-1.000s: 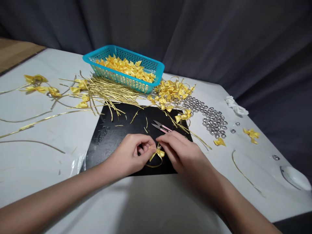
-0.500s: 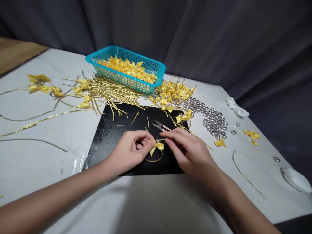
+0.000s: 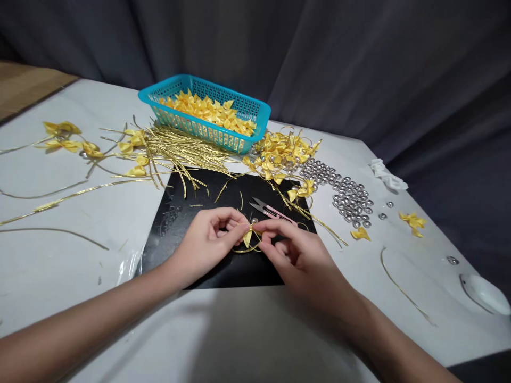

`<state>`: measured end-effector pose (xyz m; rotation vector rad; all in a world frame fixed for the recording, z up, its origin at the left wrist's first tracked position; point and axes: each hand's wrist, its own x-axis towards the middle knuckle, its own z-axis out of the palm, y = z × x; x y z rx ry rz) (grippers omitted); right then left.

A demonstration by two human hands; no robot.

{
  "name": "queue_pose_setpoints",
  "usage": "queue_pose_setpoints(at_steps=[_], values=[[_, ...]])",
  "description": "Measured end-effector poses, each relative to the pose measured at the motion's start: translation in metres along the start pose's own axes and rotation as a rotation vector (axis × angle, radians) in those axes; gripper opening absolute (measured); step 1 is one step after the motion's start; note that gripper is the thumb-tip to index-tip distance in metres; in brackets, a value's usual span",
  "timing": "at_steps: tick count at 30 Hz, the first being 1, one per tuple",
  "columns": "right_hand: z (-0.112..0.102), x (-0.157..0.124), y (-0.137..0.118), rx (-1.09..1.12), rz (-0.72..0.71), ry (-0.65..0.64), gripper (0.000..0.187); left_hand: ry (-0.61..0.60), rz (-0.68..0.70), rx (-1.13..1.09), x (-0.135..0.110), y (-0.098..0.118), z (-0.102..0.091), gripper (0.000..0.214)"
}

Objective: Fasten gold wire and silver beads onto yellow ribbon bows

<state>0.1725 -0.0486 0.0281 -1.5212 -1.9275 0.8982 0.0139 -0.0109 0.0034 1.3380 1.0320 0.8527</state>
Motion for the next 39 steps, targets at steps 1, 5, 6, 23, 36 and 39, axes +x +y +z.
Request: queue_pose_setpoints(at_steps=[1,5,6,23,36,39], values=[[0.001,0.0,0.0,-0.027,-0.007,0.04,0.018,0.006,-0.006,0.002,0.0,0.0,0.0,0.02],[0.006,-0.003,0.003,-0.171,-0.162,0.177,0.02,0.03,-0.024,0.013,-0.001,0.001,0.001,0.021],[0.006,-0.004,0.003,-0.21,-0.212,0.183,0.023,0.035,-0.028,0.012,-0.001,0.001,0.001,0.021],[0.021,0.007,0.004,0.432,0.378,0.034,0.019,0.018,-0.001,-0.021,-0.001,-0.005,0.003,0.015],[0.023,0.007,0.007,0.394,0.348,0.141,0.021,-0.057,-0.066,-0.079,-0.002,0.001,0.0,0.02],[0.024,0.007,0.006,0.384,0.334,0.146,0.019,-0.039,-0.069,-0.063,-0.001,-0.001,0.001,0.02]])
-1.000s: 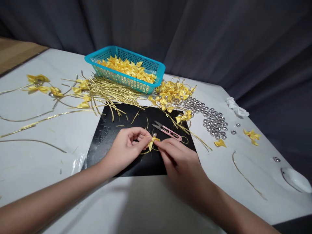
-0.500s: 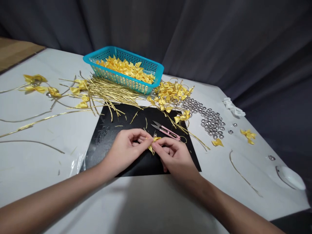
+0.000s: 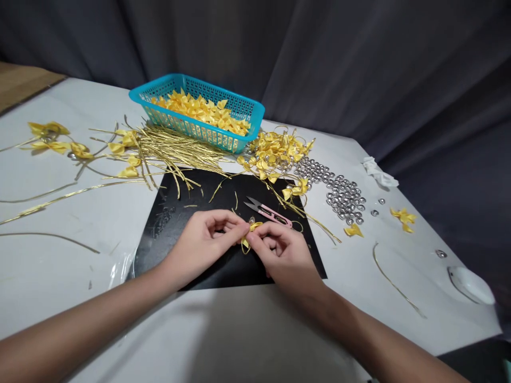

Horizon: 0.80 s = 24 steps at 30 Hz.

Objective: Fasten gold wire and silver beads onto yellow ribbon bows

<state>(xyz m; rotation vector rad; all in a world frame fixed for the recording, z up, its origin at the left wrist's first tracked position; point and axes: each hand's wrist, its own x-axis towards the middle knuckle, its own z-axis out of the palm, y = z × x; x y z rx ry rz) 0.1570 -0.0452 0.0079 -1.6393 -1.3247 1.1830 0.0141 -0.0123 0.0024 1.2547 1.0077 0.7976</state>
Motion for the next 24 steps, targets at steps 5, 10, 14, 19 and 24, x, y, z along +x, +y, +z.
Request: queue_pose_setpoints(at_steps=[5,10,14,19,24], values=[[0.001,0.001,0.0,0.009,0.007,-0.016,0.018,0.024,-0.008,-0.004,0.0,-0.002,0.001,0.018],[0.0,0.0,-0.002,0.06,0.057,-0.037,0.019,0.03,-0.01,-0.027,0.002,-0.001,0.001,0.016],[-0.001,0.0,-0.002,0.133,0.09,-0.018,0.024,0.016,0.0,-0.041,0.002,-0.002,0.0,0.016],[-0.005,0.005,0.0,0.188,-0.067,0.076,0.031,-0.045,0.03,0.039,0.002,-0.004,0.0,0.016],[-0.012,0.009,-0.002,0.153,-0.114,-0.086,0.016,-0.105,0.061,0.162,0.001,-0.004,0.0,0.017]])
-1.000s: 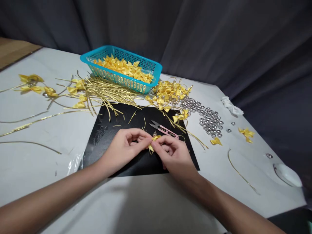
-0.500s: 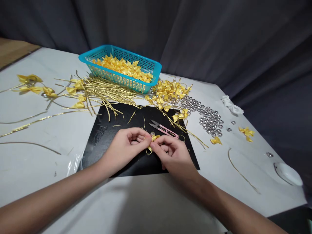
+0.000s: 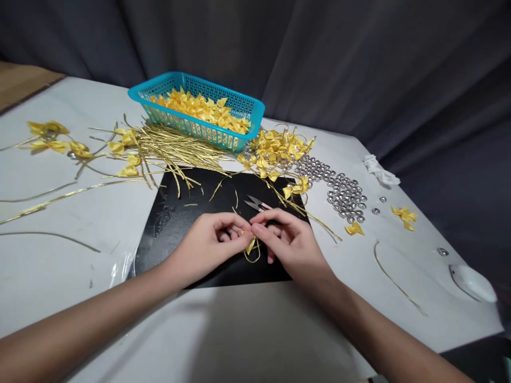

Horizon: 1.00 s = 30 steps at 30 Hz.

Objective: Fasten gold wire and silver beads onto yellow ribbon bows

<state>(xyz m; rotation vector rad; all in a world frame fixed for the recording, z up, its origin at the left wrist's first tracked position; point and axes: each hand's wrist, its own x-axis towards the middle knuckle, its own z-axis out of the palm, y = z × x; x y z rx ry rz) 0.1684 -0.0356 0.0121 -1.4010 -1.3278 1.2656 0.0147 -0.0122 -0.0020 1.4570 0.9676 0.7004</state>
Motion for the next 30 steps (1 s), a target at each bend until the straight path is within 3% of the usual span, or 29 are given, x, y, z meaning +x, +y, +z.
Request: queue_pose_setpoints(at_steps=[18,30], values=[[-0.0084,0.0004,-0.0086,0.049,0.124,-0.061,0.022,-0.056,-0.063,-0.172,-0.0003,0.0035,-0.0003,0.016],[-0.0083,0.0021,-0.0075,0.027,0.138,-0.1,0.025,-0.055,-0.053,-0.105,-0.0016,0.0073,0.0001,0.02]])
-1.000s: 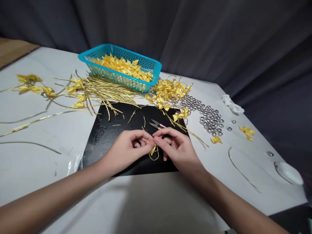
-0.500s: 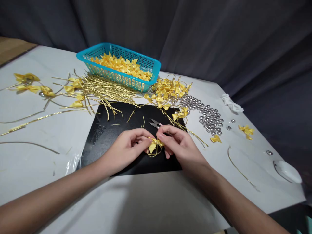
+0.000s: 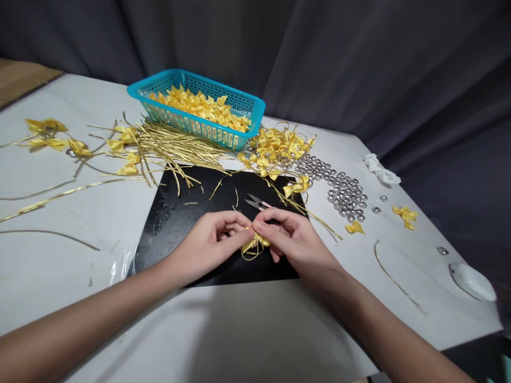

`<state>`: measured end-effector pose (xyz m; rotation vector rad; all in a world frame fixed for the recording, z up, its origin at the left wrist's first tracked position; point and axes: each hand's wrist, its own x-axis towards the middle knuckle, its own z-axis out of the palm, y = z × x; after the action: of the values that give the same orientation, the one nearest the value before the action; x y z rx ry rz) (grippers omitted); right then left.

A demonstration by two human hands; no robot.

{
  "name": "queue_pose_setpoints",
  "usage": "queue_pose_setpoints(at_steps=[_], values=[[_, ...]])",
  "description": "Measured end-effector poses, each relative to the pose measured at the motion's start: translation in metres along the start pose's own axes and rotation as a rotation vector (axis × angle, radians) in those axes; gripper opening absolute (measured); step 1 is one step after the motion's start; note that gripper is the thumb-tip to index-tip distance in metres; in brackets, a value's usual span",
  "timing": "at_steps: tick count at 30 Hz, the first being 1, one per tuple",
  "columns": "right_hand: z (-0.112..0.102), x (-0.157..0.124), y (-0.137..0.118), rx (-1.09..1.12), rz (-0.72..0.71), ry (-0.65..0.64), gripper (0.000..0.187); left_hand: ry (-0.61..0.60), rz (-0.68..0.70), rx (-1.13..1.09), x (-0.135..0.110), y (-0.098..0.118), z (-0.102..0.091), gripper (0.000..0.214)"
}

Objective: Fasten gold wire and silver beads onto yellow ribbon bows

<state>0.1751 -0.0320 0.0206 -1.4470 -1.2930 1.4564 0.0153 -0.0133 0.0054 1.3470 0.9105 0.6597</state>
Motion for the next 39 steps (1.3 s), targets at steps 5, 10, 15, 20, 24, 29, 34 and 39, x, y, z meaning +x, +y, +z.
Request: queue_pose_setpoints(at_steps=[5,10,15,20,24,29,34,39], values=[[-0.0004,-0.0009,-0.0008,0.019,0.032,-0.006,0.025,-0.004,0.009,0.01,0.0011,0.0011,0.0006,0.018],[0.0001,-0.0014,0.0001,0.066,0.064,0.011,0.025,0.009,0.01,0.031,0.001,0.0013,0.0003,0.014],[-0.0006,-0.0015,-0.0008,0.104,0.023,0.022,0.022,0.031,0.013,0.01,0.0013,-0.0008,-0.0011,0.015],[-0.001,-0.0001,-0.0021,0.088,-0.024,0.033,0.025,0.048,0.01,-0.04,0.0022,-0.0038,-0.003,0.017],[0.0006,0.0007,-0.0022,0.107,-0.012,0.042,0.029,0.047,-0.008,-0.071,0.0031,-0.0034,-0.0032,0.018],[0.0018,0.0022,-0.0003,0.088,0.021,0.061,0.031,0.042,-0.017,-0.059,0.0022,-0.004,-0.0018,0.022],[0.0017,0.0011,0.0013,0.059,-0.032,0.047,0.027,0.032,0.023,-0.046,0.001,-0.0039,-0.0017,0.02],[0.0031,-0.0015,0.0007,0.092,-0.044,0.091,0.019,0.013,0.043,-0.055,0.0005,-0.0034,-0.0021,0.017]])
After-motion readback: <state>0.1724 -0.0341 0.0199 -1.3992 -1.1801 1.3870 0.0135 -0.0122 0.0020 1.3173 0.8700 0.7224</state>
